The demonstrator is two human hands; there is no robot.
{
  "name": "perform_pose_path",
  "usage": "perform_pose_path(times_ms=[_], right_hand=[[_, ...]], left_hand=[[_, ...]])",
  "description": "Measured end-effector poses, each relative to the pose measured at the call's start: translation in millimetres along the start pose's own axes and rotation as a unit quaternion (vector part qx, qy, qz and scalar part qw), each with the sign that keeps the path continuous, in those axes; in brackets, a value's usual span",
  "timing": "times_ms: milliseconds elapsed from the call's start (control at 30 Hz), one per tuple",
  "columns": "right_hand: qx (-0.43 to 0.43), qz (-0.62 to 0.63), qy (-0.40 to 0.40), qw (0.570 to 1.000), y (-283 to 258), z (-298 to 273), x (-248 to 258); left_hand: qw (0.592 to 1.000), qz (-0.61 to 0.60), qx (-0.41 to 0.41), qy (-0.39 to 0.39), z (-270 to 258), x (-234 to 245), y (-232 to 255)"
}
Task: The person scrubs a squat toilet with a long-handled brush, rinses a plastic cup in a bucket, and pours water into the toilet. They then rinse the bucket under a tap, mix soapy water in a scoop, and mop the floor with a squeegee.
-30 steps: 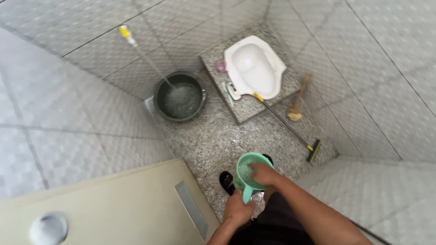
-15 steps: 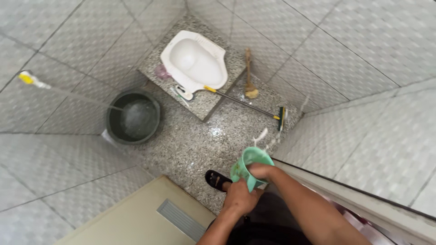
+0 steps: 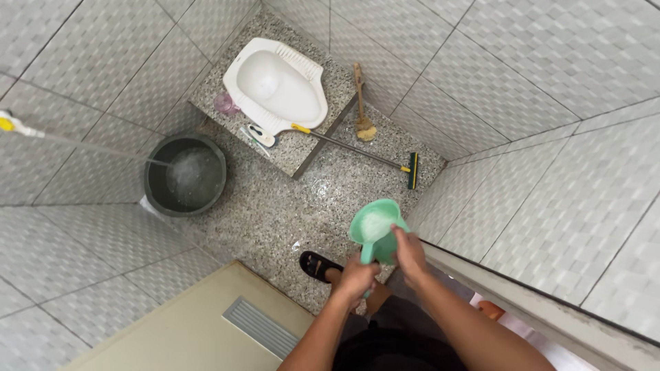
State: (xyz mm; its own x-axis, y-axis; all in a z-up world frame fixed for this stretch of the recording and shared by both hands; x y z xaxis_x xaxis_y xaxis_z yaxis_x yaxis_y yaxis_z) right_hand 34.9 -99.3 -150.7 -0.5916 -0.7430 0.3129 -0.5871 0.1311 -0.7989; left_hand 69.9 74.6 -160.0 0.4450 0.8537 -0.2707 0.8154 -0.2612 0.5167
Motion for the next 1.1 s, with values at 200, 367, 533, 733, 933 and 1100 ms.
perform_pose_path(times_ms=[200, 367, 533, 733, 933, 1100], right_hand=[[-0.181, 0.068, -0.203, 0.96, 9.4, -38.5, -13.6], [-0.217, 0.149, -0.219, 0.94, 7.5, -35.9, 6.8], [-0.154, 0.098, -0.07, 0.981, 12.1, -29.3, 33.4], [0.306, -0.047, 0.16, 0.937, -51.0, -40.5, 76.8], [0.246, -0.16, 0.216, 0.931, -32.6, -11.9, 113.4], [0.097, -0.072, 0.14, 0.983, -17.2, 17.7, 106.7]], left_hand=[[0.986, -0.161, 0.007, -0.041, 42.0, -66.6, -29.9], [0.964, -0.191, 0.061, -0.172, 52.4, -113.9, -56.4], [0.919, -0.236, 0.162, -0.27, 73.4, -128.3, -91.8], [0.925, -0.163, 0.19, -0.284, 68.6, -137.2, -96.8], [0.969, 0.207, 0.044, -0.129, 59.0, -92.3, -54.7], [0.966, 0.253, -0.047, 0.035, 41.7, -8.2, 2.8]])
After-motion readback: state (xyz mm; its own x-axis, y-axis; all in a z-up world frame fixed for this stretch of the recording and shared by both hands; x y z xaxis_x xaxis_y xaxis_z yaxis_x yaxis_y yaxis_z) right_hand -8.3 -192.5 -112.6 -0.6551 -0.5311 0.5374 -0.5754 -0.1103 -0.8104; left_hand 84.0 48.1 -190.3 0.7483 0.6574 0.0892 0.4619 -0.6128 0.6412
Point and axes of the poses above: each hand's wrist, its own z-axis towards the middle knuckle, its own x-axis out of the back of the hand, y = z × x, the point moved 10 cm from there along z, towards the middle knuckle, and after that the axes turned 5 degrees about x, right-handed, at the moved point
